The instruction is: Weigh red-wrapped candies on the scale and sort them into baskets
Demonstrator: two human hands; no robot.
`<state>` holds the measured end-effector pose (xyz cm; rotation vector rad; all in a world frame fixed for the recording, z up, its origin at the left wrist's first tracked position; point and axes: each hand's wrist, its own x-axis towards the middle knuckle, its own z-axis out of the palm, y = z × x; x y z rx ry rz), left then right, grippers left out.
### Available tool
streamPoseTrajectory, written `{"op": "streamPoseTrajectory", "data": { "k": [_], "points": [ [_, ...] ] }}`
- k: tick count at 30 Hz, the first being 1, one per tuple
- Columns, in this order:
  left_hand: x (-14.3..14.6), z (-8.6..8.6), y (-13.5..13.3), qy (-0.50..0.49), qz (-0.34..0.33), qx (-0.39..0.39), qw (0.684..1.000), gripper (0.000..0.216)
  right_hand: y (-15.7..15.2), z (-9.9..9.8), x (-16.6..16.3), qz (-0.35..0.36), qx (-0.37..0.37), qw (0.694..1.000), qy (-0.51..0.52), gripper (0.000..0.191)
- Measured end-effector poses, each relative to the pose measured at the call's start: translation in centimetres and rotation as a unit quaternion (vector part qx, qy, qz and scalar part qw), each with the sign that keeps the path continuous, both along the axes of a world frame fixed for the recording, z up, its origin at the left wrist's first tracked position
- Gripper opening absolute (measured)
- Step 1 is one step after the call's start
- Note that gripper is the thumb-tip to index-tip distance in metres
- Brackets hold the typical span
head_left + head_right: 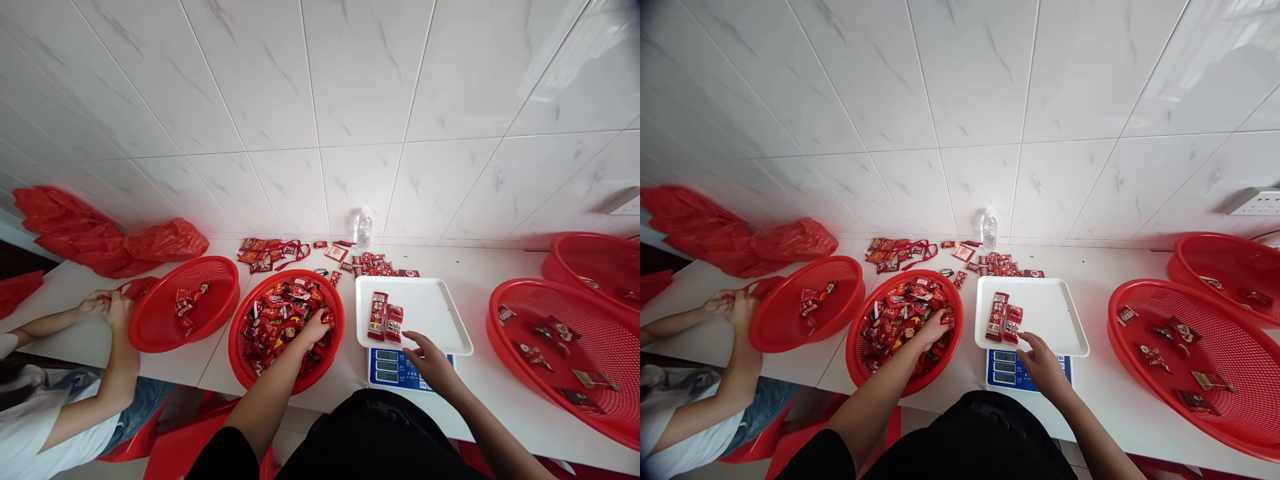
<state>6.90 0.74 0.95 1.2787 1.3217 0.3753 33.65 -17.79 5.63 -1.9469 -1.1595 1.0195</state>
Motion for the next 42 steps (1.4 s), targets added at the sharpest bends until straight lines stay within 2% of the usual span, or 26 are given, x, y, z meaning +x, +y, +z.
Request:
{"op": "streamPoseTrajectory", "data": {
  "k": [6, 11, 16, 22, 28, 35, 42],
  "points": [
    [0.3, 0.2, -0.5, -0.032, 0.007, -0.028, 0.999, 0.055, -0.1, 0.1, -0.2, 0.005, -0.005, 1.000, 0.018, 0.046],
    [0.1, 0.6, -0.7, -0.030, 0.008, -0.010, 0.999, 0.056, -0.2, 0.3, -0.2, 0.009, -0.008, 1.000, 0.012, 0.045],
    [-0.2, 1.2, -0.7, -0.047, 0.033, -0.069, 0.996, 0.062, -0.3, 0.3, -0.1, 0.010, -0.010, 1.000, 0.010, 0.044],
    [-0.5, 2.0, -0.8, -0.052, -0.032, -0.147, 0.987, 0.065, -0.3, 0.3, -0.1, 0.017, -0.013, 1.000, 0.015, 0.045],
    [-0.7, 2.0, -0.7, -0.044, -0.065, -0.122, 0.989, 0.067, -0.2, 0.2, -0.2, 0.027, -0.019, 0.999, 0.016, 0.044],
    [-0.8, 2.0, -0.7, -0.047, -0.056, -0.088, 0.993, 0.064, -0.4, 0.1, -0.2, 0.025, -0.023, 0.999, 0.021, 0.044],
    [-0.6, 1.8, -0.2, -0.041, -0.075, -0.057, 0.995, 0.064, -0.3, 0.6, -0.4, 0.021, -0.009, 1.000, 0.016, 0.043]
  ]
}}
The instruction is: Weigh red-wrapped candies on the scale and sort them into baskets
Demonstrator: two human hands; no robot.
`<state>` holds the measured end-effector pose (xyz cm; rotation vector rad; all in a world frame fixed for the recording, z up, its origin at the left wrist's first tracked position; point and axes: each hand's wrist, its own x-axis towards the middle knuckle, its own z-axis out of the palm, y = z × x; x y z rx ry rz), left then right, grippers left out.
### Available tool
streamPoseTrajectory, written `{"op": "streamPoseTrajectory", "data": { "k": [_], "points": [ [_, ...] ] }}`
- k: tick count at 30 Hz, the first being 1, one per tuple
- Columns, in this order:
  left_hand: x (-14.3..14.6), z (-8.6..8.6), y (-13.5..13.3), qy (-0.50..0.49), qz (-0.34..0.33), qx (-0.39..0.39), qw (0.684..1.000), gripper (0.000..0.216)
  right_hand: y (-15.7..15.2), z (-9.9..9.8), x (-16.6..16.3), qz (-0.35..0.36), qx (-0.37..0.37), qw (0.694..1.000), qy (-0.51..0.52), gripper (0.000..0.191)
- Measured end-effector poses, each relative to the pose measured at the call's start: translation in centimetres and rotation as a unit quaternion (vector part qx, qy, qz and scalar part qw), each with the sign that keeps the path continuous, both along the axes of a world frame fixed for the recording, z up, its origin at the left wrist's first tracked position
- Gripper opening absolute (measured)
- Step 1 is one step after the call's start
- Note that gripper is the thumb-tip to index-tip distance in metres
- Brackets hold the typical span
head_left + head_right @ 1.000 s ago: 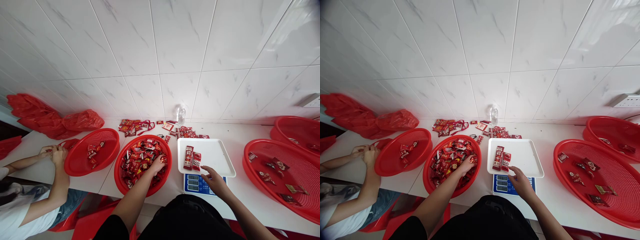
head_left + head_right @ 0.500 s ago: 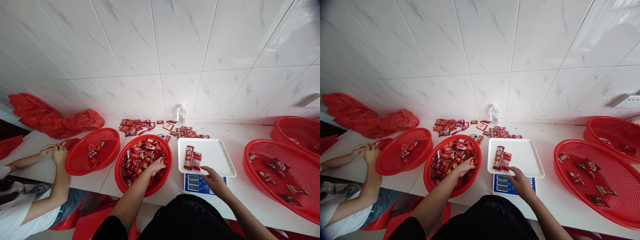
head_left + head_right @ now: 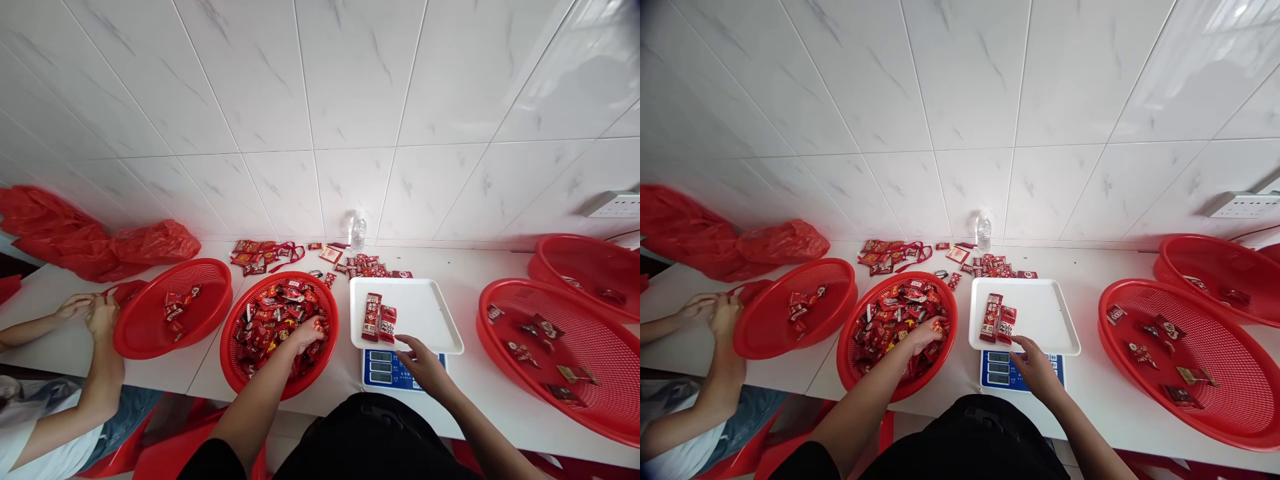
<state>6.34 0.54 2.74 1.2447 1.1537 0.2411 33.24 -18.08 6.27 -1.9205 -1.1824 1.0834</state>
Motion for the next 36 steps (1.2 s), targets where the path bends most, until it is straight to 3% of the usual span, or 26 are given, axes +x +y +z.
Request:
{"op": "streamPoseTrajectory", "data": {
  "k": [9, 16, 26, 30, 36],
  "points": [
    [-0.6, -0.2, 0.8, 0.000, 0.034, -0.046, 0.998, 0.076, -0.1, 0.8, -0.1, -0.007, 0.012, 1.000, -0.005, 0.041],
    [-2.0, 0.0, 1.5, -0.033, 0.108, -0.098, 0.989, 0.076, 0.0, 0.0, 0.1, 0.002, -0.007, 1.000, -0.005, 0.043],
    [-3.3, 1.9, 2.0, -0.173, 0.167, -0.154, 0.958, 0.044, 0.1, 0.5, -0.2, 0.016, 0.006, 1.000, -0.005, 0.041],
    [-1.0, 3.6, 1.9, -0.207, 0.130, -0.150, 0.958, 0.047, 0.3, 0.5, -0.2, 0.005, 0.011, 1.000, -0.013, 0.039],
    [6.5, 5.0, 1.2, -0.175, 0.064, -0.130, 0.974, 0.073, 0.6, 0.1, -0.3, 0.010, 0.012, 1.000, -0.021, 0.041]
  ]
}}
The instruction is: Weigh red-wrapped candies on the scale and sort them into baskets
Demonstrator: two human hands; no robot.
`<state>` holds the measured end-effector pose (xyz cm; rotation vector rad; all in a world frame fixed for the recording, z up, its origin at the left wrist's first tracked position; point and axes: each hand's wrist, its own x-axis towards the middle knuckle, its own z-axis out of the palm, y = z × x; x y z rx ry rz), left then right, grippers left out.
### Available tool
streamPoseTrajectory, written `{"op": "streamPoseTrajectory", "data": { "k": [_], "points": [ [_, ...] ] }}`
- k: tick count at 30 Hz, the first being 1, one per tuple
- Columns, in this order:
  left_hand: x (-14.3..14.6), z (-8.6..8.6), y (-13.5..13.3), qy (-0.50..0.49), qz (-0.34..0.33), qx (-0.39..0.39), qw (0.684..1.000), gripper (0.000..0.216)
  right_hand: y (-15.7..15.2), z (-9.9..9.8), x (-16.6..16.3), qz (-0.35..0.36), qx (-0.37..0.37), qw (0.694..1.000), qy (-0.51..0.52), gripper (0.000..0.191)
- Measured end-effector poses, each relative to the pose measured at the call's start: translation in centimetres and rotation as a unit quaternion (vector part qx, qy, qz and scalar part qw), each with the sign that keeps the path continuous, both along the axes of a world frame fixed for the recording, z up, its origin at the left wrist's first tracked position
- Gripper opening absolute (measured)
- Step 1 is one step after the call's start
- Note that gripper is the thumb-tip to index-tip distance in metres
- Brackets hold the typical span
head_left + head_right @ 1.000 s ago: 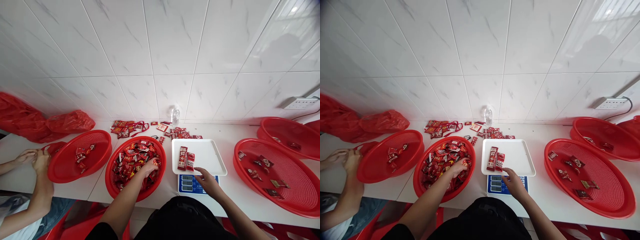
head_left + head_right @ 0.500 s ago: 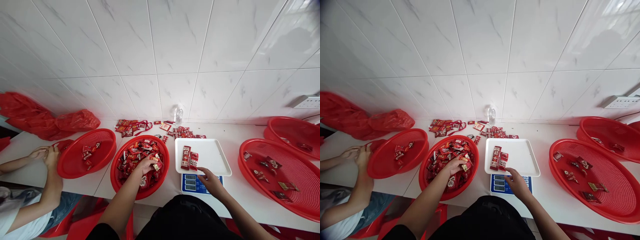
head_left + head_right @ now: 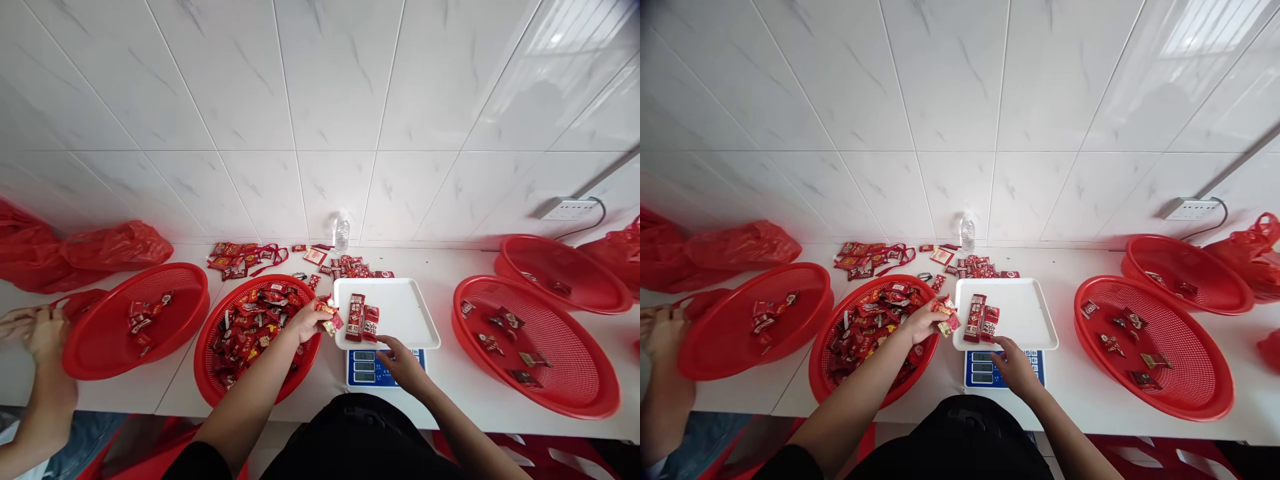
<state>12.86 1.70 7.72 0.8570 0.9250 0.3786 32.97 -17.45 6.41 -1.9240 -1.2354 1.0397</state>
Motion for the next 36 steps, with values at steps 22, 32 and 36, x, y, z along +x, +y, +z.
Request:
{"op": "streamPoseTrajectory", "data": {
  "k": [22, 32, 36],
  "points": [
    [4.3, -1.6, -3.5, 0.110, -0.085, 0.302, 0.943, 0.054, -0.4, 0.0, 0.0, -0.009, -0.002, 0.999, 0.039, 0.039],
    [4.0, -2.3, -4.0, 0.175, -0.089, 0.434, 0.879, 0.061, -0.5, 0.0, 0.1, -0.005, -0.004, 0.999, 0.036, 0.039],
    [3.9, -2.0, -4.3, 0.181, -0.123, 0.395, 0.892, 0.070, -0.6, -0.3, 0.1, -0.011, -0.006, 0.999, 0.032, 0.040]
  ]
}}
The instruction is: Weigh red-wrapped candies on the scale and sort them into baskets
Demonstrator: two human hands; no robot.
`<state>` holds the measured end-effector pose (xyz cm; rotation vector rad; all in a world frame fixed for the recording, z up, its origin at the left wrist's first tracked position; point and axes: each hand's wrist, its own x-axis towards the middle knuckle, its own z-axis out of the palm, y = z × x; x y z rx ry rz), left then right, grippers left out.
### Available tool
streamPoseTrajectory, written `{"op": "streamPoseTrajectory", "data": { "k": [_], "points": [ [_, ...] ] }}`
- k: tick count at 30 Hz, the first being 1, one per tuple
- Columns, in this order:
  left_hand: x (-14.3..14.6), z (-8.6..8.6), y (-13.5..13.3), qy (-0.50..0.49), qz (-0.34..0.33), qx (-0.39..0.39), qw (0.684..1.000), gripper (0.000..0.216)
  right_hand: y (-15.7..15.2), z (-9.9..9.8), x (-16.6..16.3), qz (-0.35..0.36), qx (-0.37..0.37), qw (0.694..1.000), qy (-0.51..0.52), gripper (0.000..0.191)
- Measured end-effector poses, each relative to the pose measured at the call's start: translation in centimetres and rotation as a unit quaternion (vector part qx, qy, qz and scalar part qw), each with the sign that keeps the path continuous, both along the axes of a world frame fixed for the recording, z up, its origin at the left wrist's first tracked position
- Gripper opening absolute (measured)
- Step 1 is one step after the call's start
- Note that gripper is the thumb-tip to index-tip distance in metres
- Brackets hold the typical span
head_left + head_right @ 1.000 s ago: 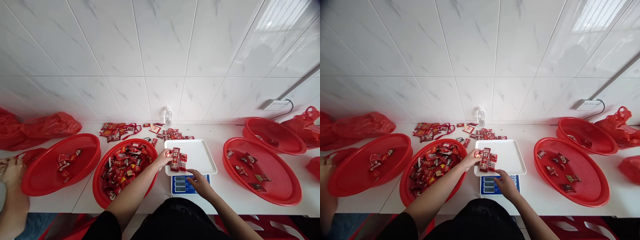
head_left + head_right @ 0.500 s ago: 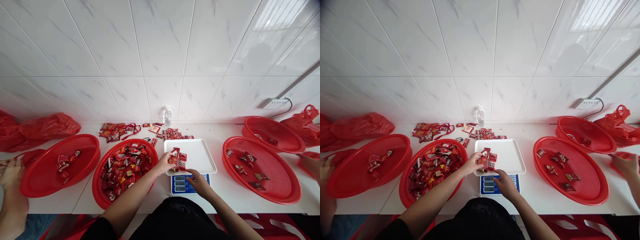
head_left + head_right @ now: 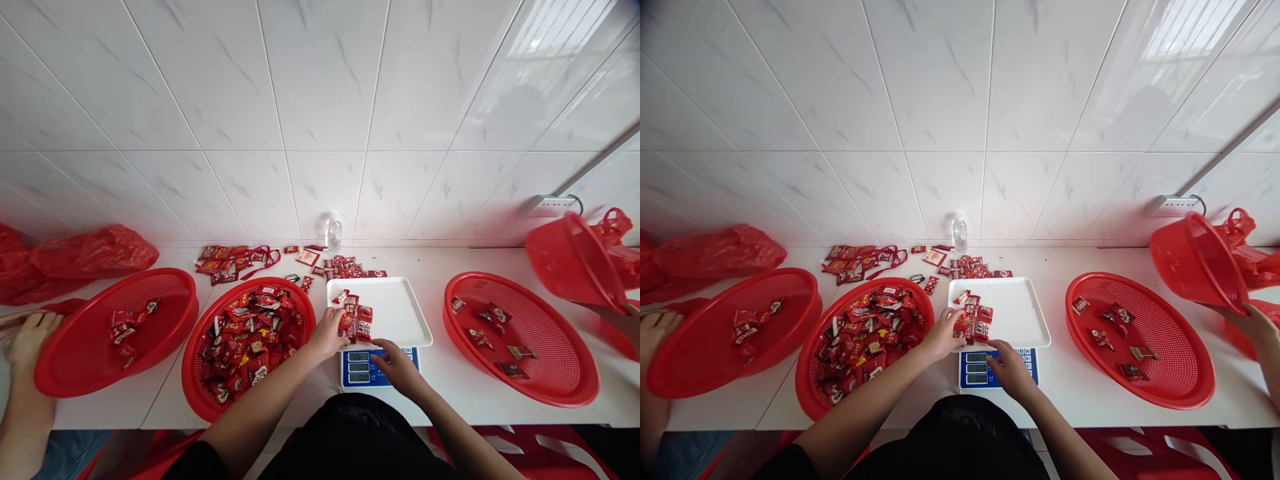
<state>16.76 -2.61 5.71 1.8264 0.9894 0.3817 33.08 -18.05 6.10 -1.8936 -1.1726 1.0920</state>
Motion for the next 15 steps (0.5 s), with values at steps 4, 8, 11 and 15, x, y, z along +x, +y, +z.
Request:
{"op": "streamPoseTrajectory", "data": {
  "k": [4, 8, 11, 15],
  "points": [
    [0.4, -0.2, -0.3, -0.010, -0.029, 0.003, 1.000, 0.074, 0.0, -0.3, 0.0, 0.000, -0.004, 1.000, -0.016, 0.039],
    [1.1, -0.6, -0.8, -0.033, -0.059, 0.016, 0.998, 0.070, 0.0, -0.7, -0.1, 0.003, 0.007, 1.000, -0.026, 0.039],
    [0.9, -0.1, -0.2, -0.038, -0.035, 0.022, 0.998, 0.052, 0.0, -0.8, 0.0, 0.003, 0.009, 1.000, -0.019, 0.039],
    [-1.7, 0.5, 2.7, -0.013, 0.113, 0.078, 0.990, 0.017, -0.3, -0.6, 0.3, -0.009, 0.001, 1.000, -0.020, 0.039]
  ]
}}
